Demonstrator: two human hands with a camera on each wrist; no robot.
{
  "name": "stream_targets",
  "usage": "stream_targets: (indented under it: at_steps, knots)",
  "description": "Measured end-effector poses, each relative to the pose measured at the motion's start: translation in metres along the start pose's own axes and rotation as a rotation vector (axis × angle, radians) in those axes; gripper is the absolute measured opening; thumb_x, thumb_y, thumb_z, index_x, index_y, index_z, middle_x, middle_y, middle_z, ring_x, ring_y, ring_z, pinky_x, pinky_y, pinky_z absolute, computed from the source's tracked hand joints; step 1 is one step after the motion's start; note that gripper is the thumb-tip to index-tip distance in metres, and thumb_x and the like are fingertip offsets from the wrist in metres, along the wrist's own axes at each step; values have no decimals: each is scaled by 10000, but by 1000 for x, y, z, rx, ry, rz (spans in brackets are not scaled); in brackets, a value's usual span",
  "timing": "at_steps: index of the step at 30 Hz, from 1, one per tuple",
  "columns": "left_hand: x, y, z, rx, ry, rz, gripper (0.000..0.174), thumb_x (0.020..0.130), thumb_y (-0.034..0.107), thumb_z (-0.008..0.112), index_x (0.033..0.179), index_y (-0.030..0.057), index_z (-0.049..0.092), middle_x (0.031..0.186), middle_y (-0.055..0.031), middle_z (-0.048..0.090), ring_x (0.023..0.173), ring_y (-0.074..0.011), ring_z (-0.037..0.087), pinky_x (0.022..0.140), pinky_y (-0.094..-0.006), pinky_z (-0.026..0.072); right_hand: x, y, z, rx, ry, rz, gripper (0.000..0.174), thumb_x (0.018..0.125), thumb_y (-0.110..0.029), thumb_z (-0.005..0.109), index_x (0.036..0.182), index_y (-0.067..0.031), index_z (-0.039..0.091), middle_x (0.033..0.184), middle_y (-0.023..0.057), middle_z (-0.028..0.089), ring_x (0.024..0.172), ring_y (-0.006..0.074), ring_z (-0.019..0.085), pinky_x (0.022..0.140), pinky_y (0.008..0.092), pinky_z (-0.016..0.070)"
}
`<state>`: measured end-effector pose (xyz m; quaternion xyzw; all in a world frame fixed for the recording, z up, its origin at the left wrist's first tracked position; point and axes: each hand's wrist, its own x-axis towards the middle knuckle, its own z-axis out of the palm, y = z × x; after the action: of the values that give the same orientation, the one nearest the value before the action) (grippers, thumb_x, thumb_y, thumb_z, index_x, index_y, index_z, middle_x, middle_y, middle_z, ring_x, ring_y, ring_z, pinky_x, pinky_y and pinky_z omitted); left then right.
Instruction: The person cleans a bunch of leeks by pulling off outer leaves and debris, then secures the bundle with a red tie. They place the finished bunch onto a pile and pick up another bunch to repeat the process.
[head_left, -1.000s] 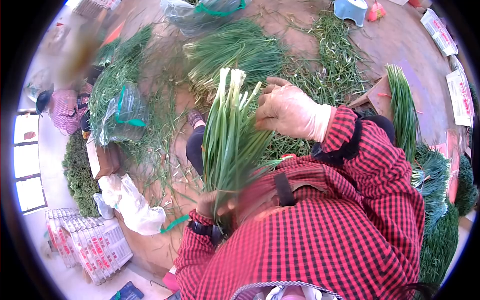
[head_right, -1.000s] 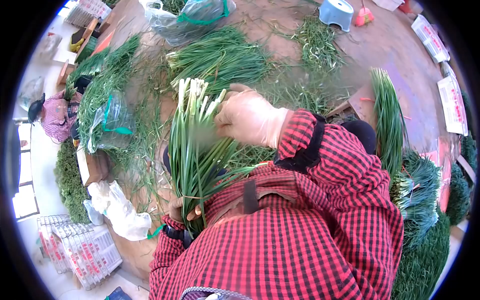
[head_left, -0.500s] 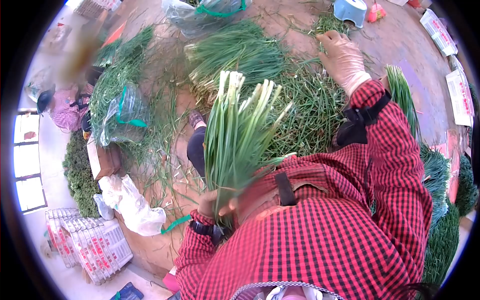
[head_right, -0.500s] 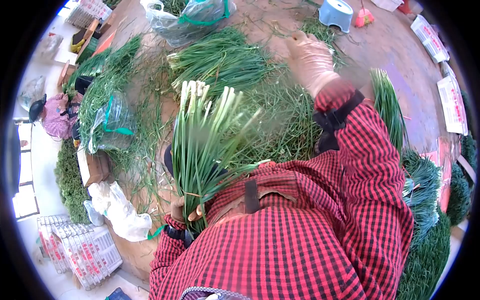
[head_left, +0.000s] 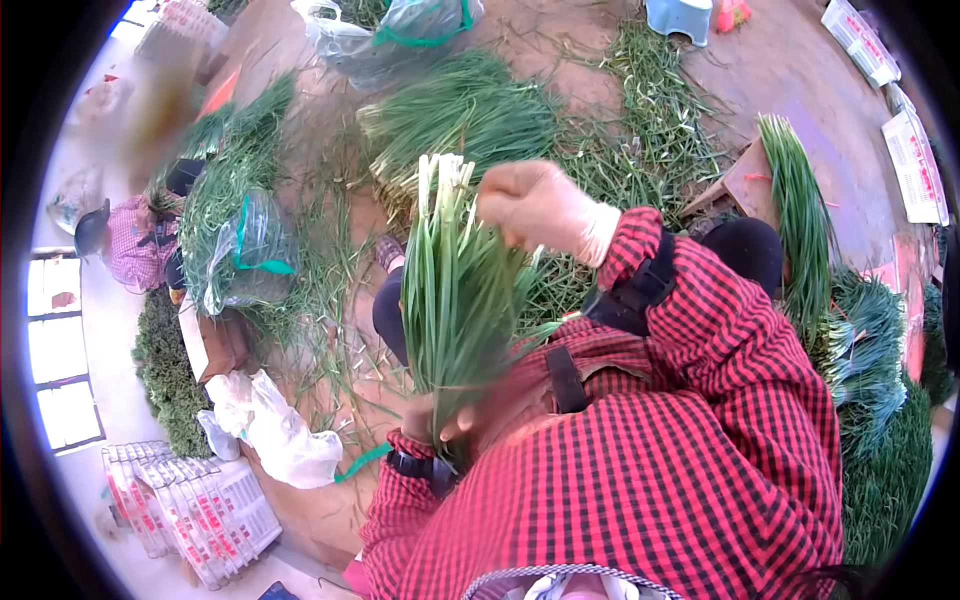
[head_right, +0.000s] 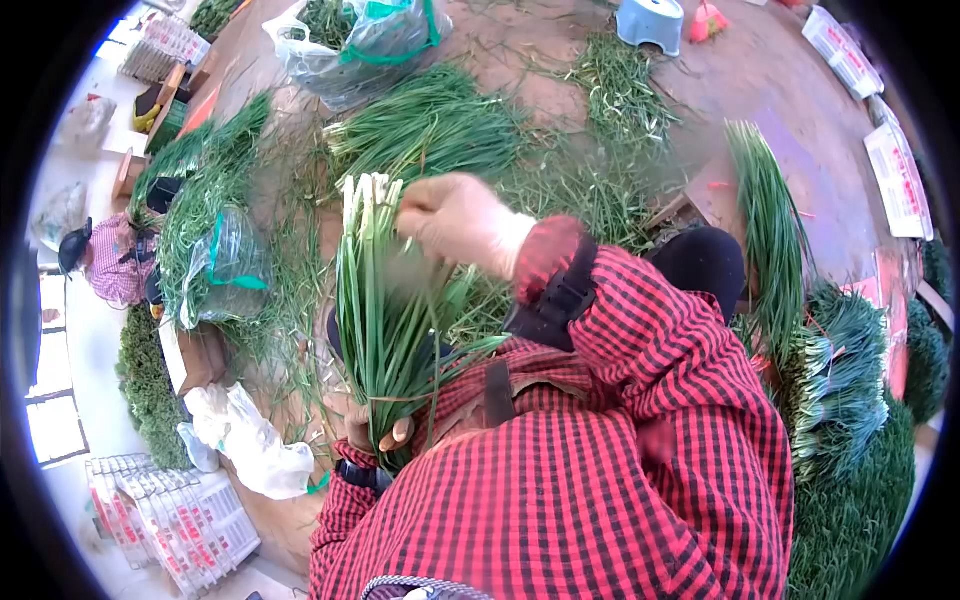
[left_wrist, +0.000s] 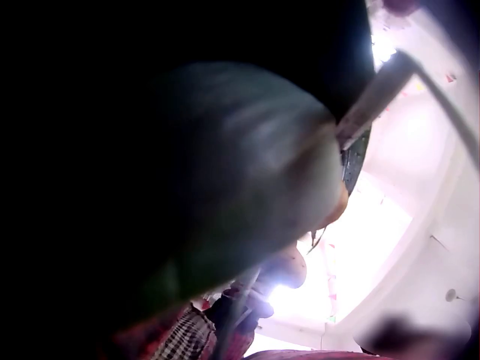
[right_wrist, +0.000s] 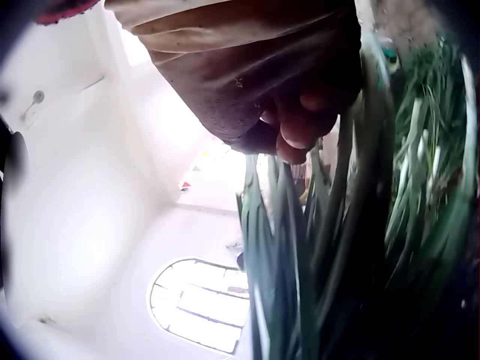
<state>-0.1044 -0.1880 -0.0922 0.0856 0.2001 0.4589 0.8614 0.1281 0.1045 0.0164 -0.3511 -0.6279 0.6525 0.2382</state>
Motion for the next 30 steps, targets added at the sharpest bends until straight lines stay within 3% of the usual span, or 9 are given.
stream_targets:
  at_steps: [3, 8, 11, 13, 14, 17, 18, 24, 30]
  knots:
    - [1, 1, 8, -29, 18, 8, 663, 938, 325, 594, 1413, -100, 410, 936, -283, 640, 477, -202, 523, 423, -255, 424, 9, -5, -39, -95, 217, -116, 192, 939, -185, 647, 1028, -21, 692, 766, 37, 660, 624, 89, 600, 563, 245, 508]
    - [-2, -4, 1, -45, -19, 59, 505, 927, 330, 608, 1191, -99, 570, 917, -302, 641, 485, -218, 536, 424, -266, 427, 28, -6, -93, -1145, 814, -581, 275, 861, -277, 710, 1053, -80, 706, 1067, 82, 706, 931, 229, 675, 876, 382, 546]
    - [2, -1, 11, 59, 63, 20, 654, 907, 354, 645, 1308, -123, 443, 819, -271, 647, 423, -199, 516, 367, -273, 389, 22, -16, -58, -807, 326, -728, 273, 850, -280, 699, 1069, -118, 706, 1097, 82, 679, 1019, 298, 642, 918, 429, 516]
    - [5, 2, 22, 137, 126, 21, 766, 893, 359, 666, 1394, -135, 365, 767, -257, 650, 387, -190, 502, 334, -273, 366, 13, -29, -37, -966, 47, -700, 246, 839, -264, 701, 1053, -143, 712, 1033, 70, 671, 1012, 311, 631, 888, 431, 514]
    - [6, 2, 25, 153, 143, 39, 763, 889, 354, 670, 1391, -135, 369, 762, -260, 649, 384, -191, 501, 330, -271, 363, 12, -27, -35, -904, 67, -651, 241, 822, -265, 707, 1035, -151, 715, 1006, 66, 661, 1005, 316, 627, 853, 435, 514]
    - [-4, 0, 11, 148, 51, 10, 511, 950, 402, 564, 828, -90, 632, 903, -340, 609, 506, -235, 524, 469, -285, 423, 14, -23, -41, -918, 2, -693, 232, 822, -191, 744, 1028, -102, 685, 993, 73, 640, 987, 303, 622, 854, 420, 519]
    - [-4, 1, 15, 168, 70, -9, 518, 953, 405, 558, 818, -89, 631, 902, -338, 608, 510, -235, 524, 468, -282, 423, 15, -20, -41, -855, 4, -710, 235, 822, -181, 742, 1035, -98, 689, 1006, 77, 639, 990, 297, 621, 867, 411, 514]
    - [8, 4, 29, 83, 35, -2, 477, 937, 333, 608, 1141, -97, 569, 912, -311, 621, 580, -246, 575, 424, -271, 423, 11, -5, -26, -456, -117, -499, 268, 818, -122, 757, 1080, -80, 725, 1049, 72, 642, 1021, 220, 604, 935, 361, 470]
    - [14, 4, 33, 40, -15, 18, 652, 882, 263, 688, 1380, -66, 427, 929, -306, 638, 571, -242, 589, 399, -258, 420, 10, -4, -37, -282, -81, -476, 185, 853, -122, 749, 1021, -47, 734, 938, 76, 686, 904, 186, 642, 836, 331, 506]
